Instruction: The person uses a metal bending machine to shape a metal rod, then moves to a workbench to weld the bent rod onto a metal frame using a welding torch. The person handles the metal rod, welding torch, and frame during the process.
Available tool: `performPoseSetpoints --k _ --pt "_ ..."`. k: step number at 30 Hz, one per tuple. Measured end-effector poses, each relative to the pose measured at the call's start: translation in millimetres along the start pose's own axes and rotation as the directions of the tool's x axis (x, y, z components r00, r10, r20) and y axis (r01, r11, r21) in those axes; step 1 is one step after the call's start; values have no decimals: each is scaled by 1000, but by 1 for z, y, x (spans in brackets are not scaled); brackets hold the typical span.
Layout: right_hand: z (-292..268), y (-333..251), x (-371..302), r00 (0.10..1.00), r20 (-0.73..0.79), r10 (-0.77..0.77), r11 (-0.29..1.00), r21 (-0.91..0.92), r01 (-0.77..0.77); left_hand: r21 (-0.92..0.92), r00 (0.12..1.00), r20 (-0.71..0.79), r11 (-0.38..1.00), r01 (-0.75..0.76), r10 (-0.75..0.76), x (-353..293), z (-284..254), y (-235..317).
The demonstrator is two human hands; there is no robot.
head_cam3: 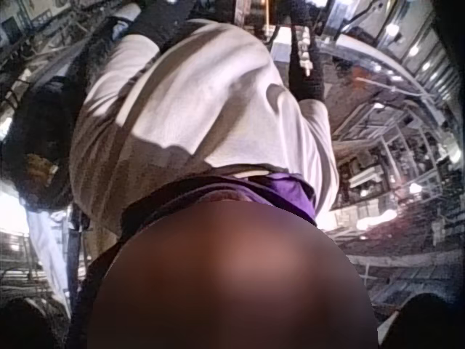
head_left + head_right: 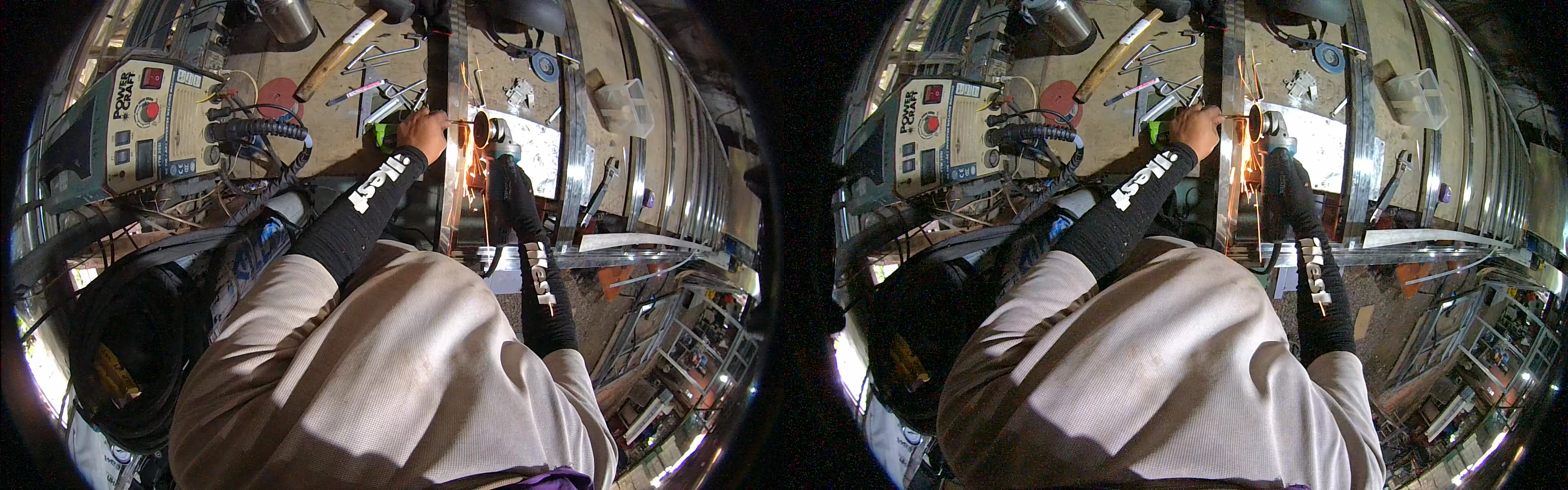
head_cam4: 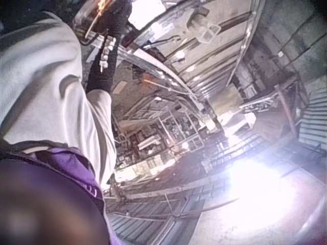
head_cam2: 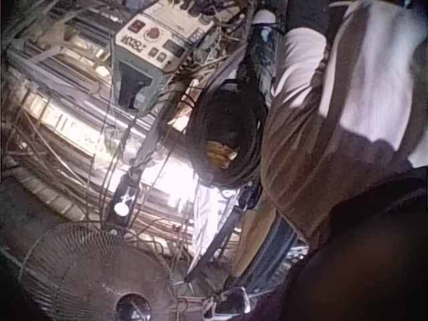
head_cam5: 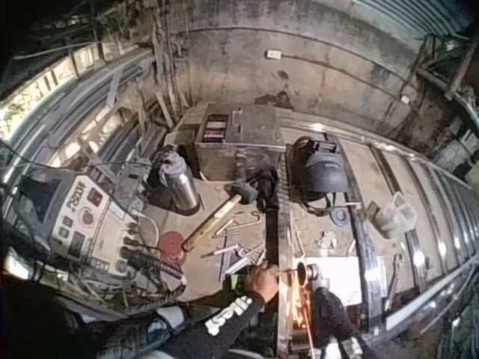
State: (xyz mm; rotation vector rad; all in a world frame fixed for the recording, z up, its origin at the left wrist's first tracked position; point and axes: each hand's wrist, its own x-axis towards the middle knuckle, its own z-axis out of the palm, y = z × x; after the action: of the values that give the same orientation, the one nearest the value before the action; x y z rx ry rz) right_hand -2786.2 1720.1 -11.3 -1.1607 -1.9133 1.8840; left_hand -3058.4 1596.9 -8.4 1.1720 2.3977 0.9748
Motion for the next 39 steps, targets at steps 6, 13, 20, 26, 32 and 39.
performPoseSetpoints --k 6,13,20,26,32,39 --pt "6 11 -5 968 59 -244 886 -392 247 -6 1000 22 1000 10 -10 0 -4 2" --pt "9 -1 -9 985 -52 164 976 157 -154 -25 1000 23 1000 -7 8 1 -3 1" --pt "8 8 -11 905 164 -392 661 -634 401 -5 999 32 1000 2 -2 1 -6 3" --pt "16 -11 -23 793 229 -564 498 -672 548 2 1000 30 1000 6 -6 1 -7 4" --pt "23 -11 -28 935 17 -354 803 -506 314 1 999 32 1000 -2 2 3 2 -2" --pt "20 2 -11 991 -100 84 994 -58 -90 -35 999 -17 999 -28 28 0 3 -2"
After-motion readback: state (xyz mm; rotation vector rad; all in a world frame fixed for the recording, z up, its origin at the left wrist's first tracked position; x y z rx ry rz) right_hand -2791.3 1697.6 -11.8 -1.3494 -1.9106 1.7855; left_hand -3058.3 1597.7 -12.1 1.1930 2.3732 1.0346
